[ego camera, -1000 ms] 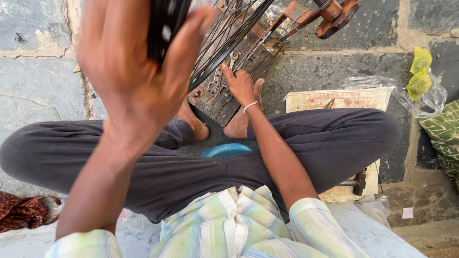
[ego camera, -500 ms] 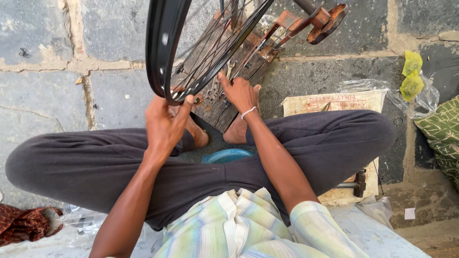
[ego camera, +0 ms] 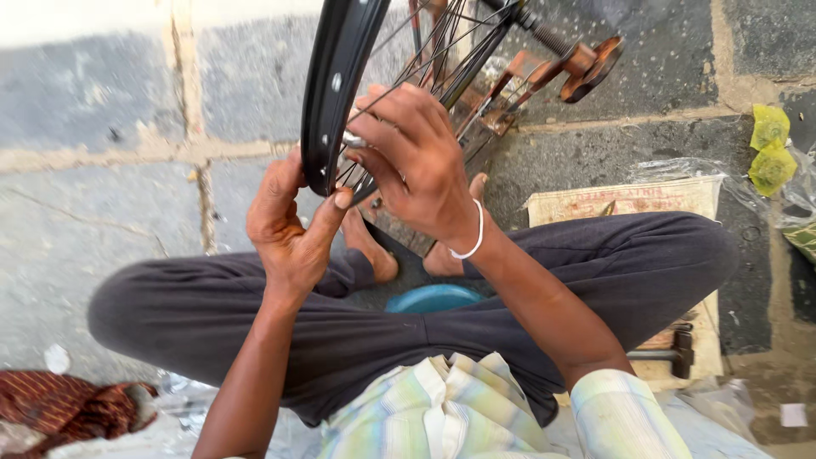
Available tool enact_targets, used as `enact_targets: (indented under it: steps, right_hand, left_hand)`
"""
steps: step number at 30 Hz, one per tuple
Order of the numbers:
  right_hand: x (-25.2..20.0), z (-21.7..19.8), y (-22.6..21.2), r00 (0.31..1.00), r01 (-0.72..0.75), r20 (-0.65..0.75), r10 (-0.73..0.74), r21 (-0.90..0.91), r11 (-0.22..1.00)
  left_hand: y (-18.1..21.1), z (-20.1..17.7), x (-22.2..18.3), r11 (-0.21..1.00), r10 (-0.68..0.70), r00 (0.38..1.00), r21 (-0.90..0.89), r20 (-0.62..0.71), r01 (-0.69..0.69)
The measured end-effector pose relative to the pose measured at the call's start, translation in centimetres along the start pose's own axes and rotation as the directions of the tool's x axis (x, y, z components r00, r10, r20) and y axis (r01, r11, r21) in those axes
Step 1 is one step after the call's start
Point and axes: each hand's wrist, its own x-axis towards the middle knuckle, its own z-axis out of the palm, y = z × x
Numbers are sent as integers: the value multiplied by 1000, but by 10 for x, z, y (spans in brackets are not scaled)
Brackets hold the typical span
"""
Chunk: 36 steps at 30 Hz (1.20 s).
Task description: The person installs spokes into a bicycle wheel rim by hand, inserting them through the holes and securing them.
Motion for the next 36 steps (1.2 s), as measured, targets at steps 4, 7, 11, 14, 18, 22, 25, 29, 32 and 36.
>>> enact_targets:
  steps: [4, 7, 11, 14, 18, 22, 25, 29, 32, 36]
  right_hand:
    - [43, -24, -2, 991, -77, 125, 40, 312, 947]
    - [52, -36, 2, 978, 6, 203, -54, 231, 973]
    - [55, -37, 13, 970, -57, 243, 2, 223, 973]
    - [53, -36, 17, 971, -9, 234, -49, 239, 971]
    - [51, -33, 15, 982, 73, 162, -96, 142, 987]
    - [44, -10, 17, 989, 149, -6, -150, -69, 986]
    - [39, 5, 21, 932, 288, -157, -325, -220, 932]
    - [35, 15, -6, 937, 76, -323, -130, -173, 982]
    - [33, 20, -34, 919, -49, -394, -2, -121, 991]
    - [42, 8, -21, 936, -10, -351, -3, -35, 999]
  left_hand:
    - [24, 3, 36, 967, -34, 999, -253, 23, 39]
    - [33, 11, 49, 954, -37, 999, -298, 8, 38]
    - [31, 14, 56, 943, -16, 1000, -331, -3, 14]
    - [25, 13, 51, 931, -39, 999, -363, -11, 32]
    - [21, 13, 54, 941, -21, 1000, -338, -15, 15]
    - [24, 12, 53, 946, -50, 998, -323, -25, 39]
    - [27, 17, 51, 926, -108, 991, -371, -80, 71]
    - [34, 14, 57, 957, -50, 997, -289, -53, 33]
    - [40, 3, 67, 967, -6, 997, -254, 78, 25]
    - [51, -2, 82, 956, -117, 983, -251, 144, 151]
